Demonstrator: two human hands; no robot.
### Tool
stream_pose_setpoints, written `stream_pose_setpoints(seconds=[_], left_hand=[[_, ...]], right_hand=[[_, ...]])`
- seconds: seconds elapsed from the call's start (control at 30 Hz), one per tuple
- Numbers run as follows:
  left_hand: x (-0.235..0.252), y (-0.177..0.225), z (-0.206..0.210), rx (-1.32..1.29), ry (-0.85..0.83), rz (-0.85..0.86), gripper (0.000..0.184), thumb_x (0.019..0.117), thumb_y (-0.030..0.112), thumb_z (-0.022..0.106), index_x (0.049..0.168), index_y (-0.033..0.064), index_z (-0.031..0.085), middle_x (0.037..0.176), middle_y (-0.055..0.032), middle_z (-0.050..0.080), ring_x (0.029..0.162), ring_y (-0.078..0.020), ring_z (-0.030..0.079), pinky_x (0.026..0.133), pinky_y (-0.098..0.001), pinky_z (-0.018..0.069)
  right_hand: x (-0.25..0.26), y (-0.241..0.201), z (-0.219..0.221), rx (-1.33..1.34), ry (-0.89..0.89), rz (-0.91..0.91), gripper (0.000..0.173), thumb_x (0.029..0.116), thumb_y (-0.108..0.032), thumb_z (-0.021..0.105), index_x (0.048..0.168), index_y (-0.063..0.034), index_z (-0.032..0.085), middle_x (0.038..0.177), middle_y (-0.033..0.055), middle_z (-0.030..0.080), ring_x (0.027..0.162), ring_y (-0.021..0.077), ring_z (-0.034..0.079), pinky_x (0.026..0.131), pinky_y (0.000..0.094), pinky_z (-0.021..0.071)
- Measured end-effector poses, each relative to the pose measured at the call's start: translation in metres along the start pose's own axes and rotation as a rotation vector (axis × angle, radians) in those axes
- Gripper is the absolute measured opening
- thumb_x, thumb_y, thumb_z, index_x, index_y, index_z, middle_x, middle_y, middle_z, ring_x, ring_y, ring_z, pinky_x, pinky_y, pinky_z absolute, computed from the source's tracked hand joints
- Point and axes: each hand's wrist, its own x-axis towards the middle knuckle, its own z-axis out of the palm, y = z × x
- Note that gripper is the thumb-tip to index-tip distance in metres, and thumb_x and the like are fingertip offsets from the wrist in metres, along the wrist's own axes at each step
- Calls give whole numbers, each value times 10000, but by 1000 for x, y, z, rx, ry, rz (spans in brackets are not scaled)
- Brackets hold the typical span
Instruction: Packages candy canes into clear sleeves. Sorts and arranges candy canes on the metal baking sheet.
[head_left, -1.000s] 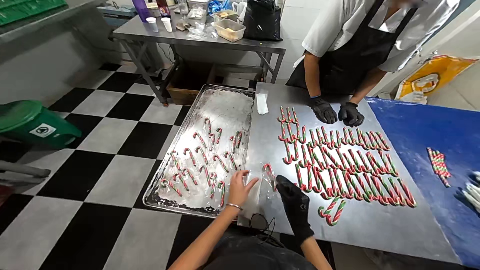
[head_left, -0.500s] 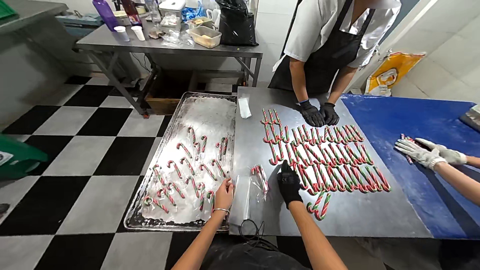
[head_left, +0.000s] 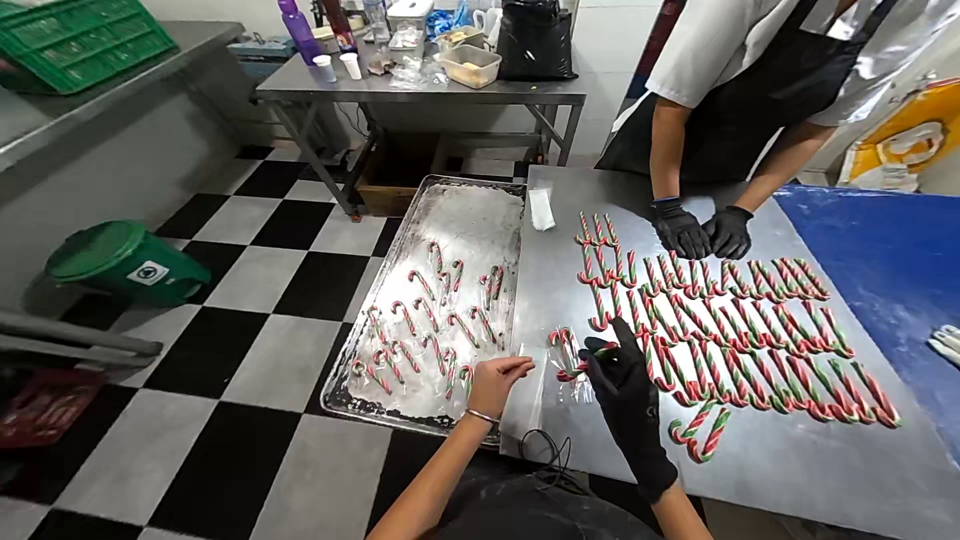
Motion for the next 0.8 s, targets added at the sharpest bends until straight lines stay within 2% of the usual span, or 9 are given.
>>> stream_pose_setpoints(seconds=[0.1, 0.27, 0.37, 0.4, 0.5, 0.53, 0.6, 0.67, 0.8], left_hand=[[-1, 12, -1, 67, -98, 38, 307, 1058, 219, 572, 1247, 42, 735, 1141, -89, 769, 1044, -137, 738, 1015, -314, 550], [-12, 26, -5, -17, -71, -83, 186, 925, 201, 767, 1004, 37, 801, 891, -36, 788, 791, -70, 747, 808, -251, 622], [-47, 49, -19, 196, -471, -58, 290, 1013, 271, 651, 1168, 56, 769, 1046, -91, 781, 975, -171, 747, 969, -387, 573], [-62, 56, -24, 200, -606, -27, 302, 1025, 259, 633, 1199, 43, 753, 1066, -121, 775, 991, -210, 749, 972, -426, 569], [-92, 64, -41, 96, -839, -110, 348, 1079, 248, 532, 1323, 51, 682, 1206, -130, 736, 1113, -179, 708, 1040, -382, 516], [-96, 59, -45, 48, -800, -134, 341, 1081, 255, 528, 1297, 50, 694, 1182, -112, 743, 1080, -143, 710, 1018, -349, 526], [-98, 50, -46, 1, -535, -145, 269, 1026, 258, 631, 1109, 42, 768, 972, -51, 785, 875, -87, 741, 871, -303, 595], [-85, 48, -41, 65, -284, -94, 230, 966, 287, 714, 990, 75, 800, 862, 7, 783, 781, -49, 737, 794, -272, 620], [-51, 59, -27, 92, -155, 202, 254, 978, 256, 704, 1108, 57, 792, 1024, -33, 792, 936, -72, 751, 902, -269, 606]], right_hand=[[-8, -4, 0, -87, 37, -100, 621, 953, -180, 637, 1518, -28, 428, 1139, 42, 739, 903, 104, 731, 784, 285, 625], [-11, 12, -18, -174, 25, 16, 595, 969, -219, 631, 1529, -129, 452, 1169, 14, 733, 860, 100, 722, 729, 301, 615], [-17, 16, -30, -177, 36, 59, 585, 969, -202, 636, 1521, -114, 464, 1163, 24, 738, 855, 114, 727, 730, 316, 619], [-19, 18, -34, -177, 41, 62, 583, 967, -193, 634, 1518, -107, 467, 1164, 31, 736, 863, 115, 726, 738, 313, 618], [-25, 22, -43, -146, 63, 95, 582, 965, -191, 631, 1515, -97, 467, 1159, 45, 732, 833, 111, 715, 684, 294, 604], [-27, 21, -45, -120, 71, 111, 587, 961, -187, 634, 1514, -89, 465, 1161, 53, 730, 821, 115, 712, 668, 290, 598], [-30, 11, -45, -73, 77, 133, 588, 957, -181, 640, 1509, -81, 464, 1164, 56, 730, 833, 123, 721, 676, 287, 603], [-34, -6, -42, -116, 60, 66, 562, 968, -200, 637, 1497, -90, 486, 1145, 30, 743, 827, 104, 721, 692, 276, 605], [-42, -52, -26, -121, 30, -190, 483, 976, -180, 625, 1419, -4, 551, 1138, 19, 753, 908, 64, 732, 797, 253, 624]])
